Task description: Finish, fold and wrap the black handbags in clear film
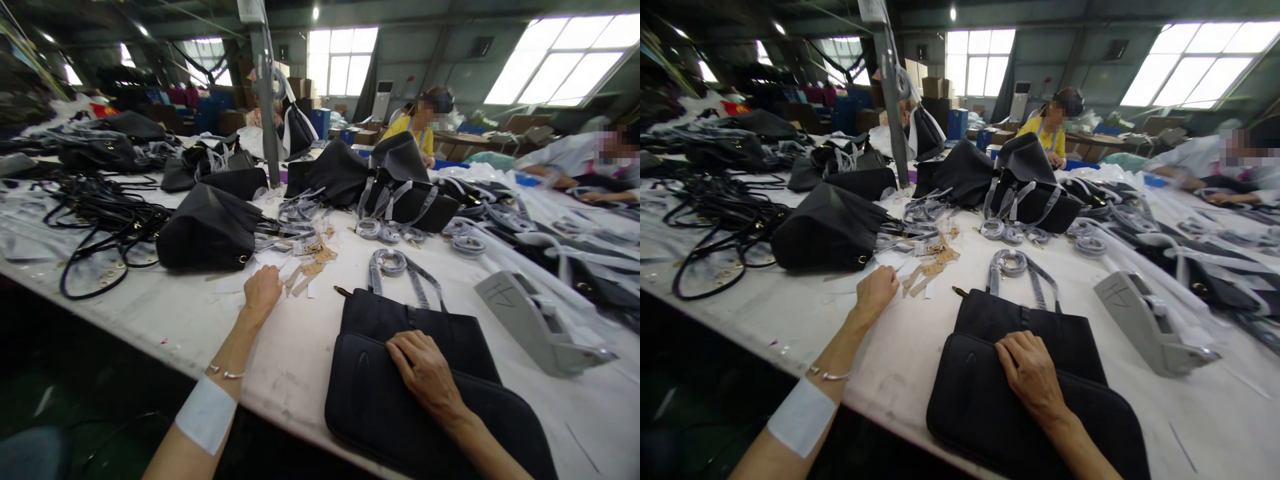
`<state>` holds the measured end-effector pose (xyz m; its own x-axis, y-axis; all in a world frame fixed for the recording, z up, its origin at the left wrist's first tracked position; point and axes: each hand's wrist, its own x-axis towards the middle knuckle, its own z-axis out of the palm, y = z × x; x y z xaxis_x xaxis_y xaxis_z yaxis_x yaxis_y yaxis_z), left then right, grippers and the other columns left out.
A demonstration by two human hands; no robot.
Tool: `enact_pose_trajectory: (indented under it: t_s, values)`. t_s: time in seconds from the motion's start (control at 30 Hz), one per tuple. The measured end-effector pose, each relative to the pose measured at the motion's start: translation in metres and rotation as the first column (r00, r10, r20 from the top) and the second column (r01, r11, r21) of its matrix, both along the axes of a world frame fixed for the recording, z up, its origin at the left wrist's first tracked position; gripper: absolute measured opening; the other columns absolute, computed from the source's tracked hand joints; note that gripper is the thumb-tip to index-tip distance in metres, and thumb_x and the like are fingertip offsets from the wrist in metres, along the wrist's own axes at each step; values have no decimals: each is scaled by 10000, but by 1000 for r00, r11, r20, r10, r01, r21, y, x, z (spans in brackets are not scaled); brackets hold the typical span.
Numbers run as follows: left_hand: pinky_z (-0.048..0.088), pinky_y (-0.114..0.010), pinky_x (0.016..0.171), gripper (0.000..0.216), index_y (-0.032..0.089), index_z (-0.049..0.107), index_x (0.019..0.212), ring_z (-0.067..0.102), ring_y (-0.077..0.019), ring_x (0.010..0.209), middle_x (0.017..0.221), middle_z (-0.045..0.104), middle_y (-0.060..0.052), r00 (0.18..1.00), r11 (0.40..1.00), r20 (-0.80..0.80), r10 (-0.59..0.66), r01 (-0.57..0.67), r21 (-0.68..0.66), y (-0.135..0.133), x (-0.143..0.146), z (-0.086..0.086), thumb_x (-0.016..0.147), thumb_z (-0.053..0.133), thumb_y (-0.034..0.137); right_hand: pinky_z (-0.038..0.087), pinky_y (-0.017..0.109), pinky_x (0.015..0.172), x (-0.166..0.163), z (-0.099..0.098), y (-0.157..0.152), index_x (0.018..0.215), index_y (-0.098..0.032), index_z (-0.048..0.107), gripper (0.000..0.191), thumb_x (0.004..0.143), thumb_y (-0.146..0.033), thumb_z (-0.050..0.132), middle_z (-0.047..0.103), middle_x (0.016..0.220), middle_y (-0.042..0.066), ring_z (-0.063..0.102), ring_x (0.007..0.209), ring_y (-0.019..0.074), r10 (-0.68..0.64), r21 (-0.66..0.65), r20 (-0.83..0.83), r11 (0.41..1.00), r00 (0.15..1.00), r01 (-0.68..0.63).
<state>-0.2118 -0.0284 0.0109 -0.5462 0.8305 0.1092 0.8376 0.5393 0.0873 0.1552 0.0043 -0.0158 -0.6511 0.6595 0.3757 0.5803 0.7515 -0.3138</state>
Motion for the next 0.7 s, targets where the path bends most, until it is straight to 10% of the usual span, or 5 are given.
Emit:
enact_pose_trajectory:
  t_s: [0.27, 0.43, 0.57, 0.7]
  values:
    - [468, -310, 711, 148, 208, 594, 911, 638, -230, 893, 932, 671, -59, 980, 987, 138, 142, -151, 59, -16, -21, 5, 865, 453, 214, 379, 364, 778, 2, -8, 5, 872, -219, 665, 251, 975, -311, 456, 670, 889, 58, 572, 825, 211, 30, 31, -21, 999, 999, -29]
    - [473, -398, 903, 269, 142, 573, 1115, 593, -276, 1058, 1124, 630, -130, 995, 948, -10, -95, 94, 305, -11, 33, 29, 856, 532, 201, 369, 352, 770, -3, 0, 2, 822, -207, 656, 258, 974, -262, 455, 646, 823, 54, 540, 794, 191, -2, 13, -5, 1000, 1000, 2]
    - [484, -363, 964, 289, 189, 556, 1184, 581, -215, 1138, 1211, 628, -87, 764, 685, 74, -641, 526, 504, -12, 140, 16, 908, 497, 249, 382, 342, 776, -9, 4, 0, 775, -197, 646, 234, 946, -235, 491, 643, 803, 51, 538, 799, 186, -67, 2, -3, 998, 998, 67]
    - [501, -419, 958, 375, 110, 533, 1266, 606, -248, 1141, 1224, 650, -132, 615, 476, -210, -760, 746, 465, -22, 211, -35, 911, 443, 190, 433, 313, 769, -8, 5, 4, 765, -196, 648, 181, 900, -176, 529, 646, 789, 35, 562, 779, 170, -125, -121, -153, 987, 980, 106]
